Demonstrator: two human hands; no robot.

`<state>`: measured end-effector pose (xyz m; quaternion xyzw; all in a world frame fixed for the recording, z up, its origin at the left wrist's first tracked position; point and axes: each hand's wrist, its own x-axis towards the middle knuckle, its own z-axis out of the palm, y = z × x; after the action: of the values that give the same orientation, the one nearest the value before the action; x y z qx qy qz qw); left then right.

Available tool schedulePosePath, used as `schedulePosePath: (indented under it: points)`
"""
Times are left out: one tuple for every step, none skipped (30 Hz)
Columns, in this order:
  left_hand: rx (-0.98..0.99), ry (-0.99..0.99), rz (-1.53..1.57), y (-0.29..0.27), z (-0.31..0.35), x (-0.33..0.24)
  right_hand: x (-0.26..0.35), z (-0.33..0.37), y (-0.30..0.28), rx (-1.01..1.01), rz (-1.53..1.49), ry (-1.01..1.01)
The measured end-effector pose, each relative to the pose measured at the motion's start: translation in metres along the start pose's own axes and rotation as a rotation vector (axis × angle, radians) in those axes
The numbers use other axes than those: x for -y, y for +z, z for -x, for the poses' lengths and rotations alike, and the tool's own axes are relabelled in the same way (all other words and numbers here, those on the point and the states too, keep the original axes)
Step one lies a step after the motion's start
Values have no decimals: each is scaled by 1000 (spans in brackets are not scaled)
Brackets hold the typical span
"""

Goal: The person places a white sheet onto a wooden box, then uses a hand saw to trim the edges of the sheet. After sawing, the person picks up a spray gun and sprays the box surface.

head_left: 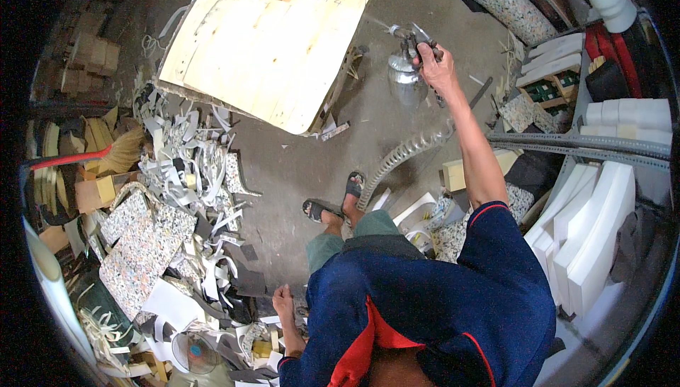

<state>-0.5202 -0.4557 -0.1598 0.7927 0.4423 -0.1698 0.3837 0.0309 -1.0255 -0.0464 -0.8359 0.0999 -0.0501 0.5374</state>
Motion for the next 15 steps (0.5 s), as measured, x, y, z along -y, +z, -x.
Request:
schedulePosePath:
  points:
    - [5,-9,-5,0,0,-5,0,-6,-1,-16,28,1]
    - [-1,1,-18,-1,2,-6,3,-9,0,-11,-23,-8]
    - [-7,12,-31,-1,4,-8,4,-13,1,-22,0,-18]
    - [-13,24,-44,-1,4,-10,5,-17,2,-34,23,-28]
    - [-1,27,-47,-1,2,-11,5,-18,2,-46,48,-34]
    - [6,28,-51,-4,-1,-3,7,-18,3,-47,64,-43]
    - [14,28,-54,-5,-3,4,9,-16,4,-48,80,-52]
    - [14,43,-97,0,-4,-2,16,-14,3,-54,107,-74]
    - [10,54,-138,3,-2,-12,24,-11,0,-2,60,-22]
    - [-10,52,-175,4,7,-22,31,-7,1,66,3,26]
    - [1,48,-209,4,7,-19,34,-4,-2,128,-52,83]
    - [12,44,-243,4,2,-17,34,-5,-6,146,-83,113]
    - [28,44,-275,7,-3,-16,40,-4,-12,179,-89,113]
    - [24,14,-221,12,-5,-14,49,-4,-19,213,-94,113]
    - [18,-15,-169,17,-7,-15,55,-6,-22,247,-102,113]
